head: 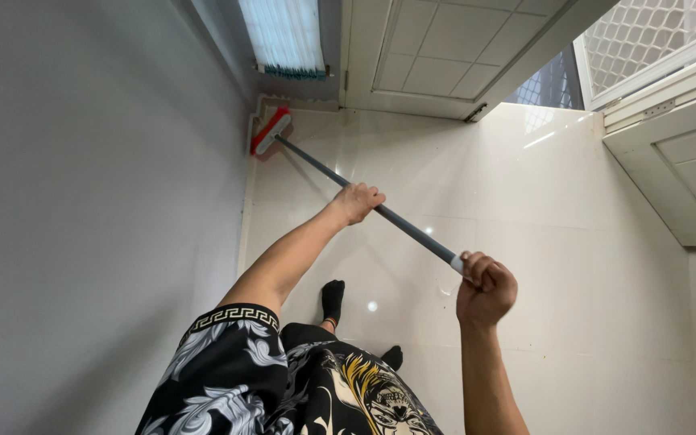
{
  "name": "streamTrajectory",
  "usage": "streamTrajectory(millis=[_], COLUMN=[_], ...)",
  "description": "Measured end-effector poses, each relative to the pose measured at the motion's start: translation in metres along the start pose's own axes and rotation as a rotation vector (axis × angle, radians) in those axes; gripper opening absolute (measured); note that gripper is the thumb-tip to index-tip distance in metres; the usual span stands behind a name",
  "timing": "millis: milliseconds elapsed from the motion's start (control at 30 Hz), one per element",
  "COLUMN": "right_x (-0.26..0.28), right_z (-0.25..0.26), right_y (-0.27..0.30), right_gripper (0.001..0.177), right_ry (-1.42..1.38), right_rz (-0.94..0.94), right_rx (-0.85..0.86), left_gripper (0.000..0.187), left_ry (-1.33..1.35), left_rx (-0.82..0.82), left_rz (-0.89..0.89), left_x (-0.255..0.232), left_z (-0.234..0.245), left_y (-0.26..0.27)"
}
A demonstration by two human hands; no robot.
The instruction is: The person sweeps debris across a tiled floor toward an open doorway using a broom.
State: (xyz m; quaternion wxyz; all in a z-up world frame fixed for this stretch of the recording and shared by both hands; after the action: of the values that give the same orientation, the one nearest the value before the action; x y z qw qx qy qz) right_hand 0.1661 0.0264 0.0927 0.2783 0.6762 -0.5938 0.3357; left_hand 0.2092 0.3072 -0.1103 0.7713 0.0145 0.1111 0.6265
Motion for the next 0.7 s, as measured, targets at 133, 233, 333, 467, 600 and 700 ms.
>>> streamTrajectory(millis=[133,233,333,467,600,700], right_x=[-0.005,-0.039,-0.072,-0.069,-0.060,-0.057], right_z=[0.011,0.007,-0.009,-0.003,-0.011,-0.016], right_y=[0.008,0.005,0.019,0.027,0.012,0.015], right_gripper=[0.033,0.025,0.035,0.037,0.036,0.037], right_ry=[-0.043,0.017,0.051,0.056,0.118,0.141], right_rz=[0.005,-0.040,0.050,-0.040,-0.055,-0.049], right_rx=[-0.014,-0.080,-0.090,-0.266,-0.136,-0.063], left_gripper=[0.023,0.022,0.023,0.025,0.022,0.018], left_ry=[0.014,0.031,0.053,0.054,0.007,0.013], left_rx=[-0.009,0.014,0.062,0.242,0.226,0.102], left_rz=[-0.051,0.040,0.125,0.135,0.193,0.219], left_x=[-0.005,0.019,0.041,0.037,0.042,0.040], left_z=[-0.019,-0.037,-0.058,-0.073,-0.059,-0.054], left_y=[0.000,-0.013,-0.013,-0.012,-0.007,0.000])
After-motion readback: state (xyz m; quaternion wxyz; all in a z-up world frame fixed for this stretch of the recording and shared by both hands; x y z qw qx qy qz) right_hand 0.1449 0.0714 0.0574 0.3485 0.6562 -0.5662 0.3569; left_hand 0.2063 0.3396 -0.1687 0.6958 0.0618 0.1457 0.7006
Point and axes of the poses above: each hand's wrist, its own y-axis away from the middle knuckle, its own z-axis out of the back of the hand, x = y × z, the point moved 4 cm from there along -y, towards the middle knuckle, and after that the axes turned 5 degrees about -y, right-handed, at the moved point
